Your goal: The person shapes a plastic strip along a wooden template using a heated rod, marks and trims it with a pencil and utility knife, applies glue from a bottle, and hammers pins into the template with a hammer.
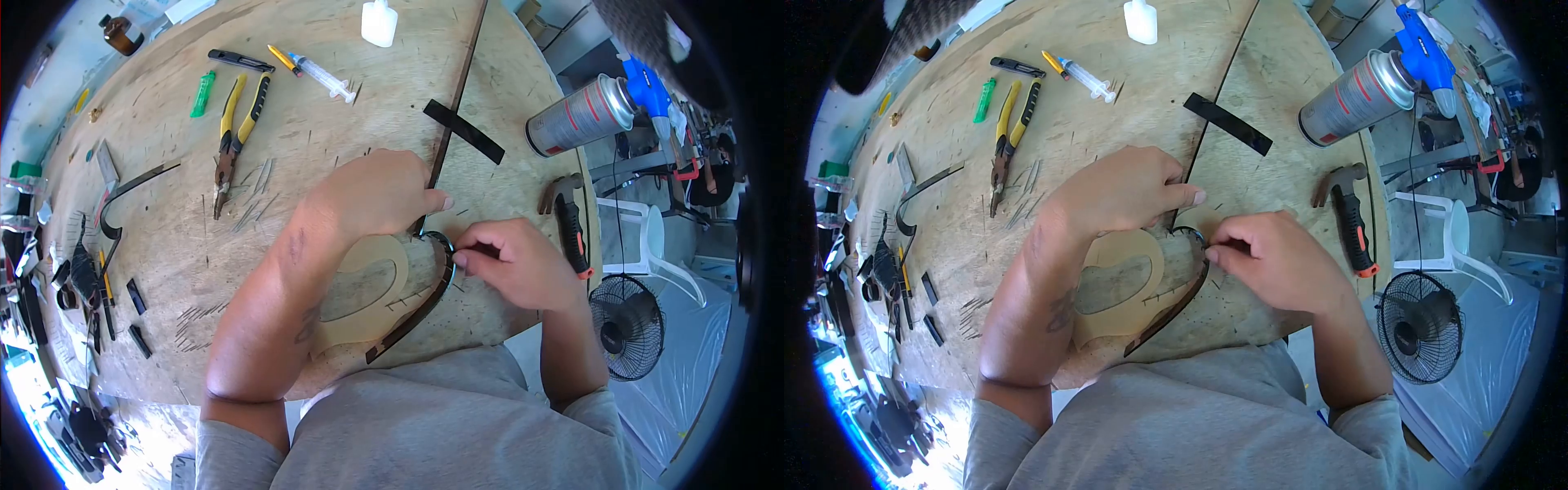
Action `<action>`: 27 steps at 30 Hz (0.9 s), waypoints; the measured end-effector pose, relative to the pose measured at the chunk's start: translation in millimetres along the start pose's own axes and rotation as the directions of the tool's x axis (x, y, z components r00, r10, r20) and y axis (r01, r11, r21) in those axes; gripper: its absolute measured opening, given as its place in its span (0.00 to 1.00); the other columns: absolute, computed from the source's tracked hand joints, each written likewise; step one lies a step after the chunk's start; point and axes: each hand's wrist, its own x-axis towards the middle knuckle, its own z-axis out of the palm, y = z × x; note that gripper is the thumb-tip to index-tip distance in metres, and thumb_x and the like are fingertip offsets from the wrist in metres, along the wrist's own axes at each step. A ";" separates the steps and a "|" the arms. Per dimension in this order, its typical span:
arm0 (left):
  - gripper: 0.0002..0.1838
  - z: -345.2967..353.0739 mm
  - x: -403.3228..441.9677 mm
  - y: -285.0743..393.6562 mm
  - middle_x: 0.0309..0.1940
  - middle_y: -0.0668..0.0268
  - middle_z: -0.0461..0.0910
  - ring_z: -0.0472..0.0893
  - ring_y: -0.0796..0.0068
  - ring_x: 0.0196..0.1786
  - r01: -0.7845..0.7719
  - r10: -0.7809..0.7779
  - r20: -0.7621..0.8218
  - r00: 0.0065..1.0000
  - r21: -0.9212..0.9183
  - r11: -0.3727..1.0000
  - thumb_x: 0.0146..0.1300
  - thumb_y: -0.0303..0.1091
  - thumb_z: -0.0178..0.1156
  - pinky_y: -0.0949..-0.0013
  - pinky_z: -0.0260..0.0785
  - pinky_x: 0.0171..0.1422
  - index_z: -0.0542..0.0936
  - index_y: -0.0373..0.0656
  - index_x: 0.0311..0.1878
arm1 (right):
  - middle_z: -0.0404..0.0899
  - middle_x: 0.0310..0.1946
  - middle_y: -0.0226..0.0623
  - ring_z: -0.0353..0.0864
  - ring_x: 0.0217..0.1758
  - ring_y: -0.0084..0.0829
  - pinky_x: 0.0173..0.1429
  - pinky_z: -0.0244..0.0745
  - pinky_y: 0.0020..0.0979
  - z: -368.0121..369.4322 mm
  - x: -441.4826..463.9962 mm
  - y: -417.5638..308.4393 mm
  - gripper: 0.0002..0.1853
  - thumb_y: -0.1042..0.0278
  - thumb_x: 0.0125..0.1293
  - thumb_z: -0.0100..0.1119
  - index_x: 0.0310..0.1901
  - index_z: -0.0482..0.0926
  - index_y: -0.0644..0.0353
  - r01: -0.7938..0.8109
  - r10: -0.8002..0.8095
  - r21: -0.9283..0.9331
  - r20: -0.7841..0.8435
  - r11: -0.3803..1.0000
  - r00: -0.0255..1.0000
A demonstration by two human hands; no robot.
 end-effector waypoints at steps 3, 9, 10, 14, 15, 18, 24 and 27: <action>0.27 -4.3 -2.5 5.5 0.32 0.48 0.89 0.89 0.48 0.41 0.036 -0.037 0.023 0.999 0.025 0.999 0.76 0.55 0.64 0.49 0.80 0.52 0.90 0.35 0.40 | 0.85 0.30 0.52 0.85 0.34 0.52 0.40 0.77 0.45 2.1 1.2 0.8 0.09 0.65 0.71 0.70 0.40 0.88 0.64 0.001 -0.001 -0.020 0.017 1.000 1.000; 0.28 -0.9 -0.7 2.3 0.26 0.51 0.86 0.88 0.52 0.34 0.012 -0.012 -0.001 1.000 0.017 1.000 0.75 0.55 0.65 0.51 0.78 0.46 0.88 0.34 0.37 | 0.85 0.31 0.52 0.87 0.36 0.55 0.42 0.78 0.49 2.4 1.2 -0.2 0.10 0.64 0.70 0.71 0.39 0.87 0.63 0.018 -0.018 -0.079 -0.004 0.997 1.000; 0.29 2.4 -0.3 -0.9 0.21 0.54 0.85 0.87 0.57 0.27 -0.017 0.017 -0.036 0.999 0.008 1.000 0.75 0.56 0.66 0.53 0.77 0.40 0.87 0.33 0.33 | 0.85 0.31 0.52 0.87 0.36 0.55 0.42 0.78 0.49 2.2 1.1 0.1 0.10 0.64 0.70 0.71 0.39 0.88 0.63 0.008 -0.008 -0.090 -0.003 0.996 1.000; 0.24 4.6 -2.4 -0.3 0.26 0.53 0.85 0.87 0.56 0.31 -0.070 0.075 -0.118 0.990 0.038 0.997 0.72 0.50 0.71 0.53 0.77 0.40 0.85 0.33 0.35 | 0.88 0.33 0.51 0.88 0.39 0.55 0.44 0.80 0.49 2.8 1.4 4.1 0.10 0.62 0.69 0.71 0.40 0.89 0.61 0.010 -0.012 -0.047 -0.038 0.999 0.999; 0.22 7.7 -3.5 -0.5 0.28 0.53 0.86 0.87 0.56 0.33 -0.087 0.095 -0.166 0.982 0.052 0.995 0.71 0.48 0.72 0.54 0.77 0.40 0.84 0.34 0.37 | 0.88 0.34 0.50 0.89 0.40 0.55 0.45 0.81 0.49 3.4 1.3 5.7 0.10 0.62 0.69 0.71 0.41 0.89 0.61 0.019 -0.021 -0.056 -0.040 0.998 0.999; 0.17 17.2 -5.8 2.3 0.32 0.53 0.86 0.88 0.54 0.36 -0.124 0.117 -0.298 0.947 -0.004 0.992 0.68 0.39 0.76 0.54 0.77 0.42 0.84 0.34 0.44 | 0.89 0.35 0.49 0.89 0.41 0.55 0.46 0.82 0.49 4.4 0.1 7.6 0.10 0.62 0.70 0.71 0.43 0.89 0.60 0.015 -0.017 -0.035 -0.051 0.999 0.999; 0.15 26.4 -16.4 8.0 0.36 0.55 0.88 0.87 0.55 0.37 -0.266 0.239 -0.426 0.873 -0.005 0.964 0.67 0.29 0.76 0.57 0.79 0.44 0.85 0.36 0.53 | 0.90 0.36 0.48 0.90 0.42 0.54 0.48 0.82 0.49 3.5 -0.9 7.2 0.09 0.62 0.70 0.71 0.44 0.89 0.59 0.004 -0.002 0.023 -0.058 1.000 0.998; 0.13 33.1 -27.7 4.1 0.40 0.55 0.88 0.88 0.56 0.38 -0.331 0.318 -0.461 0.828 0.055 0.942 0.67 0.27 0.75 0.59 0.80 0.44 0.86 0.37 0.53 | 0.90 0.37 0.47 0.90 0.42 0.53 0.48 0.82 0.48 2.0 -0.3 7.2 0.09 0.62 0.69 0.71 0.43 0.90 0.59 0.013 -0.014 -0.007 -0.045 1.000 0.999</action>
